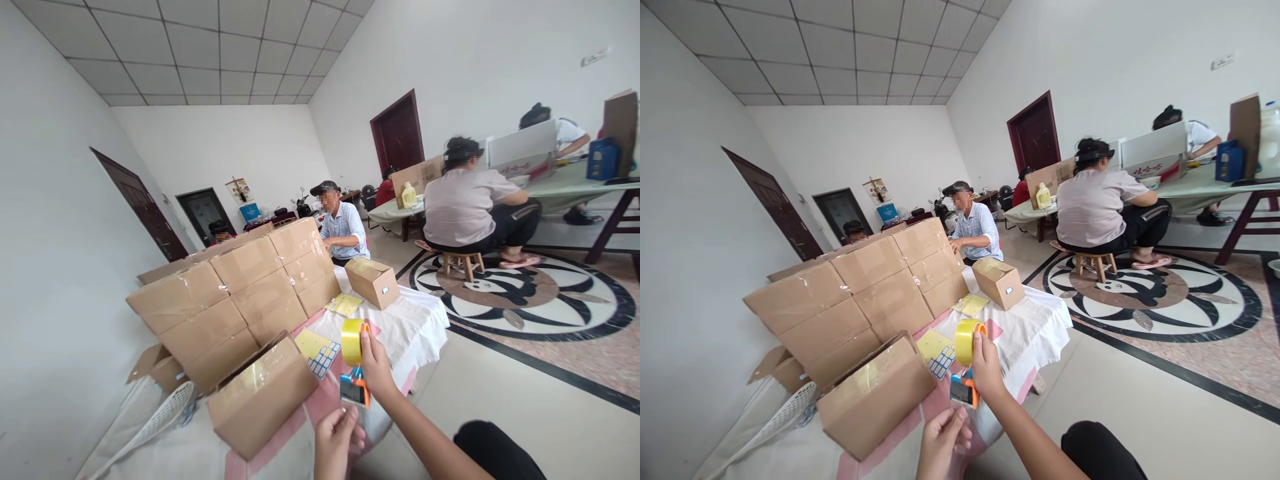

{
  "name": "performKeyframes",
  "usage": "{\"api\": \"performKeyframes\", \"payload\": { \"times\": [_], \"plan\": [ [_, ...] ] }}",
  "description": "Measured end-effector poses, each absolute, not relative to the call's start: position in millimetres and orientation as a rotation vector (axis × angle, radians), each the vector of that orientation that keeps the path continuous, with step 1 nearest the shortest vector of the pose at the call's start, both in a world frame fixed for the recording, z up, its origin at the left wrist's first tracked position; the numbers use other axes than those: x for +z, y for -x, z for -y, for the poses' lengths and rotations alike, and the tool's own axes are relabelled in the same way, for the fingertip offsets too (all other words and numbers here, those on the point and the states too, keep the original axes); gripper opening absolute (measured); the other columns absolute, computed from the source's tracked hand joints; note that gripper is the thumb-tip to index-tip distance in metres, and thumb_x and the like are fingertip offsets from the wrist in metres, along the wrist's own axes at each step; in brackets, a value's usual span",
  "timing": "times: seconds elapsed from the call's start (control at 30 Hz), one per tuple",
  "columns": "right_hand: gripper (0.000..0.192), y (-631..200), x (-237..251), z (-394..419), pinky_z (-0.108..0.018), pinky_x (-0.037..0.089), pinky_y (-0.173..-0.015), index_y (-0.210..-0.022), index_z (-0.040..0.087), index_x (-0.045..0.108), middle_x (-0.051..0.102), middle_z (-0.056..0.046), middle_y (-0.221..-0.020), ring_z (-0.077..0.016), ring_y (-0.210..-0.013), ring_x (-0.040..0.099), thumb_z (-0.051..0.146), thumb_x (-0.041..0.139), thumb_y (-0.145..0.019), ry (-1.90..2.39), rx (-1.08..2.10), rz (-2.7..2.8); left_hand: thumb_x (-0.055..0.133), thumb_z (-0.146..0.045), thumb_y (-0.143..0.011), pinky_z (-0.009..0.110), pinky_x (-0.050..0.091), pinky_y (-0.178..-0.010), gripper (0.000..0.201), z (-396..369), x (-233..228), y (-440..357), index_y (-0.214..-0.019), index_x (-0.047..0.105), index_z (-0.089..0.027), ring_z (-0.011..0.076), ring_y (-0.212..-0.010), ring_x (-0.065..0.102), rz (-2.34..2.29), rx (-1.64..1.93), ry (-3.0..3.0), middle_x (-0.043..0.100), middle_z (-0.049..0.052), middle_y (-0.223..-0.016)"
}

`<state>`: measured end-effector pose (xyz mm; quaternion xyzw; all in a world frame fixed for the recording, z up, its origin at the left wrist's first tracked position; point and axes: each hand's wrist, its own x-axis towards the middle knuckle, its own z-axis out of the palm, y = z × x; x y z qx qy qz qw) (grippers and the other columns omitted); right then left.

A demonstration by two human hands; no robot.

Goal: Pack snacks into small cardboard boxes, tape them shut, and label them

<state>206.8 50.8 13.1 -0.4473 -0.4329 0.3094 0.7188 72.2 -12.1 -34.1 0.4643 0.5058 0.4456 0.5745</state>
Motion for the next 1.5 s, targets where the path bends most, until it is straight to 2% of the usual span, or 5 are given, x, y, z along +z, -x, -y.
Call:
{"api": "performKeyframes", "payload": {
  "times": [0.33,0.73,1.03,1.23,1.5],
  "plan": [
    [0.059,-205,9,-50,-0.03,0.035,-0.052,-0.069,0.023,0.047,0.049,0.0,-0.061,-0.0165,-0.056,0.044,0.075,0.032,-0.093,1.058,0.656,0.912,0.082,-0.079,-0.045,0.021,0.039,-0.046,0.07,17,-23,-76,-0.057,0.063,-0.013,0.0119,-0.046,0.052,-1.208,1.093,-1.101,0.061,0.005,-0.051],
    [0.043,-223,1,-56,-0.032,0.033,-0.057,-0.072,0.025,0.043,0.05,0.0,-0.062,-0.0181,-0.055,0.046,0.05,0.026,-0.103,1.115,0.284,1.322,0.078,-0.079,-0.055,0.023,0.04,-0.047,0.066,17,-15,-61,-0.055,0.063,-0.015,0.0136,-0.045,0.052,-1.239,1.088,-1.248,0.059,0.005,-0.047],
    [0.049,-205,9,-41,-0.03,0.033,-0.052,-0.069,0.025,0.04,0.044,0.002,-0.06,-0.0162,-0.053,0.042,0.06,0.028,-0.102,1.038,0.498,1.111,0.077,-0.084,-0.047,0.022,0.03,-0.042,0.071,12,-26,-60,-0.053,0.06,-0.015,0.0117,-0.039,0.046,-1.295,1.07,-1.135,0.056,0.006,-0.04],
    [0.053,-202,3,-44,-0.029,0.036,-0.053,-0.072,0.022,0.05,0.051,0.0,-0.063,-0.016,-0.057,0.046,0.064,0.034,-0.1,1.009,0.594,0.952,0.075,-0.088,-0.039,0.021,0.029,-0.04,0.075,14,-23,-69,-0.051,0.056,-0.017,0.011,-0.037,0.047,-1.294,1.092,-1.08,0.054,0.004,-0.039],
    [0.051,-201,0,-43,-0.028,0.04,-0.057,-0.074,0.021,0.052,0.054,-0.001,-0.065,-0.0166,-0.06,0.048,0.063,0.035,-0.099,1.03,0.609,0.911,0.076,-0.085,-0.047,0.021,0.031,-0.041,0.072,5,-43,-63,-0.059,0.06,-0.016,0.0116,-0.038,0.05,-1.221,1.059,-1.1,0.057,0.004,-0.041]
  ]
}}
